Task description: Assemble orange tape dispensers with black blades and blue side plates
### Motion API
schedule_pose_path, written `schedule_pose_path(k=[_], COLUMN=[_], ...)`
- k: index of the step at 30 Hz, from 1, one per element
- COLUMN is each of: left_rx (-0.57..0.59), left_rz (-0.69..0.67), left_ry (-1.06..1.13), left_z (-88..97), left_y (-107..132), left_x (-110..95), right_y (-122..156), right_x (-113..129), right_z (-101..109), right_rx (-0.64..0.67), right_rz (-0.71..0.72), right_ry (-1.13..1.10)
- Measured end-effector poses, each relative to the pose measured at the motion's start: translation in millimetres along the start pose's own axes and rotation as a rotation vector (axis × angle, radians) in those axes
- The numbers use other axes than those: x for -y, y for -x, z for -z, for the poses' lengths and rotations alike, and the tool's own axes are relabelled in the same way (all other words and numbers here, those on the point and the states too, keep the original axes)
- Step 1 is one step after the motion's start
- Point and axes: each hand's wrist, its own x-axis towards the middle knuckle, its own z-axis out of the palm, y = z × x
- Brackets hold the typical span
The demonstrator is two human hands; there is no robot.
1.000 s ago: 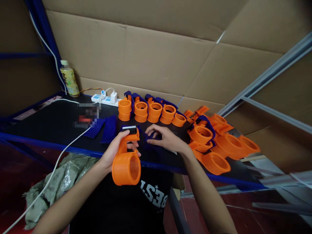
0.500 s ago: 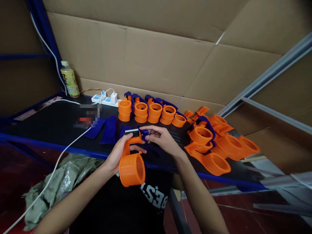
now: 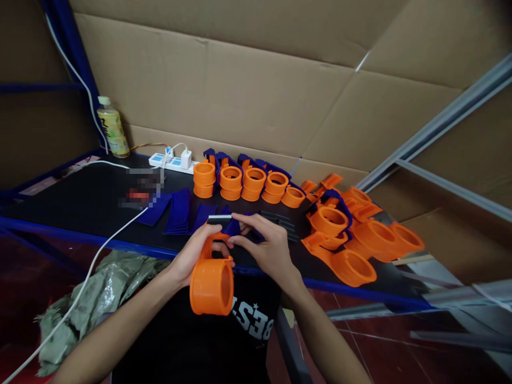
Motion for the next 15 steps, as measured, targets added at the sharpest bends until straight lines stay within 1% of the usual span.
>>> schedule_pose_path(k=[3, 6, 11, 15], left_rx=[0.050, 0.063, 0.040, -0.011], left_rz=[-0.013, -0.058, -0.130, -0.168], left_ry=[-0.034, -0.065, -0.110, -0.152], left_z=[-0.1, -1.6, -4.9, -7.3], left_y=[1.9, 1.5, 2.5, 4.0], left_x=[-1.0, -2.1, -4.0, -4.8], right_y=[5.7, 8.1, 8.5, 8.2], right_x=[2.6, 2.9, 2.3, 4.2], right_z=[0.8, 2.8, 3.5, 3.6], right_rx=[-0.019, -0.028, -0.019, -0.002], right_rz=[0.030, 0.043, 0.033, 0.057], right_ry=[0.035, 0.058, 0.075, 0.116])
